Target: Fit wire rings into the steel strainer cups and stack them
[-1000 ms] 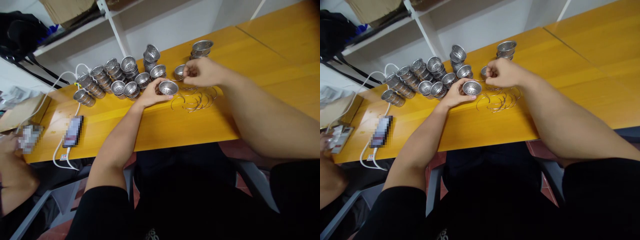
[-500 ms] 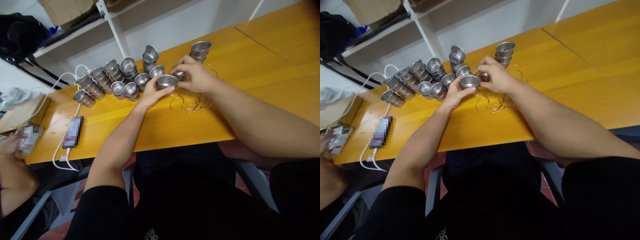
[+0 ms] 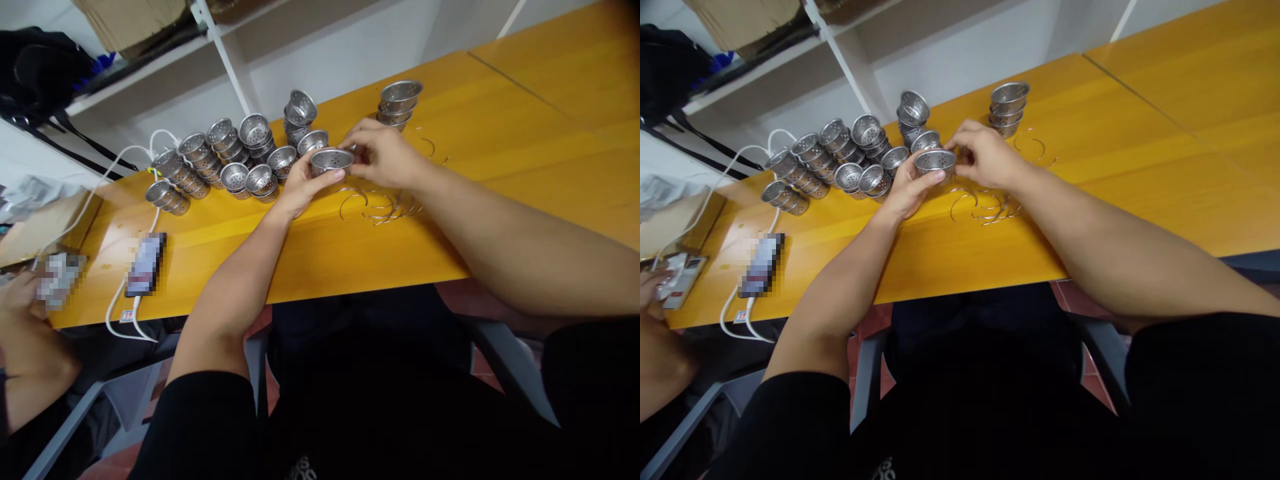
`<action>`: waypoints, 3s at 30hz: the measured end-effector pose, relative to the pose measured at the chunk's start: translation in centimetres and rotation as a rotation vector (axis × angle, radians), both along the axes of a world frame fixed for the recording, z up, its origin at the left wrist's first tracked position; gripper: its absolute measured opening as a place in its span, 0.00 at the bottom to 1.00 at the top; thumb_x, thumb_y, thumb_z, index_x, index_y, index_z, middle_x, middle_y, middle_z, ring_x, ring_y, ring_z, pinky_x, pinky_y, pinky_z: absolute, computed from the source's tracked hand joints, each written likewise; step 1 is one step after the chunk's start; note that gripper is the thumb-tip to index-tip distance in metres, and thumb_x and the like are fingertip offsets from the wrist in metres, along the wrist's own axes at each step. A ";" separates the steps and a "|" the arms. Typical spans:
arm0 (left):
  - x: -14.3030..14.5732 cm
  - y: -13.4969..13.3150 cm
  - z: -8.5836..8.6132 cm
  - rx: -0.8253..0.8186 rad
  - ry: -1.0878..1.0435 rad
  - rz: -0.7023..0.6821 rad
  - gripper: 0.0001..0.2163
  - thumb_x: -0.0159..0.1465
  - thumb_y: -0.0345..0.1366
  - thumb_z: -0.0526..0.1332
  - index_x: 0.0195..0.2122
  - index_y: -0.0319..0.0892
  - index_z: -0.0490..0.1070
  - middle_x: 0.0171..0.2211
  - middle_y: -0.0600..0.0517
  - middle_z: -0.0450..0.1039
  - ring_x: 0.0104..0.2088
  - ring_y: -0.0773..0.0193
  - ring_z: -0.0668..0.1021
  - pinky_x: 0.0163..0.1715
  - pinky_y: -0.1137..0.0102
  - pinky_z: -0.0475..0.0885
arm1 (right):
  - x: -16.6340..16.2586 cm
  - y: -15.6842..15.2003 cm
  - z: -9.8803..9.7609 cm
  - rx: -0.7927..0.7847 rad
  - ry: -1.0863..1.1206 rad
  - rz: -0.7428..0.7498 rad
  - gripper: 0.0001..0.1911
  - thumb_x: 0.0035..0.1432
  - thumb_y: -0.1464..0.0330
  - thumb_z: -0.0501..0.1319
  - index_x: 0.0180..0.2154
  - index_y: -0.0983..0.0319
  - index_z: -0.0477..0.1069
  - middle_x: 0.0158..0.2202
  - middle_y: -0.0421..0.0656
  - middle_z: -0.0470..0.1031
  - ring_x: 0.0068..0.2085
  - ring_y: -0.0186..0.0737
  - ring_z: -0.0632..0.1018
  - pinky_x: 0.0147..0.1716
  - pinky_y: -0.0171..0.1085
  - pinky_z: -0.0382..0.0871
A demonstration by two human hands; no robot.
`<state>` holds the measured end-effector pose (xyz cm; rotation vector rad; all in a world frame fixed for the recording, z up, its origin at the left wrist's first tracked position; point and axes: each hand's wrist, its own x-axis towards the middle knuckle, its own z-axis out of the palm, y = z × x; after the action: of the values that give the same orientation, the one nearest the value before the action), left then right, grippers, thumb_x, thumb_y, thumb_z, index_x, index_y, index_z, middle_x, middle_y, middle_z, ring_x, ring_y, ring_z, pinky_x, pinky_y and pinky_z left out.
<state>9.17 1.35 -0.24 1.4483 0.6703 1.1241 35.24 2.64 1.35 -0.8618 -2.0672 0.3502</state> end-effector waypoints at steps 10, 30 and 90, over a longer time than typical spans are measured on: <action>-0.3 1.2 -0.6 0.063 -0.007 -0.027 0.46 0.55 0.64 0.93 0.66 0.47 0.83 0.71 0.45 0.85 0.91 0.29 0.73 0.94 0.26 0.63 | -2.1 2.1 -2.7 -0.286 0.330 0.058 0.28 0.66 0.41 0.89 0.49 0.50 0.84 0.43 0.48 0.91 0.46 0.61 0.87 0.53 0.69 0.90; -1.0 4.5 -3.2 0.207 0.226 0.109 0.61 0.45 0.76 0.93 0.75 0.51 0.79 0.76 0.40 0.85 0.85 0.30 0.79 0.94 0.30 0.64 | -1.1 1.0 -0.3 0.013 0.232 -0.196 0.10 0.84 0.60 0.80 0.59 0.57 0.96 0.42 0.47 0.90 0.37 0.51 0.85 0.42 0.51 0.84; -0.4 1.9 -0.4 0.114 0.102 0.137 0.58 0.46 0.57 0.95 0.77 0.54 0.77 0.76 0.41 0.81 0.90 0.32 0.71 0.93 0.41 0.65 | -4.0 -3.5 3.1 -0.339 0.309 -0.068 0.40 0.56 0.20 0.80 0.41 0.45 0.76 0.30 0.42 0.73 0.36 0.54 0.70 0.44 0.59 0.77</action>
<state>8.75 3.27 -0.67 1.5843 0.7980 1.2162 31.27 -0.87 4.44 -1.0046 -1.7138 0.7622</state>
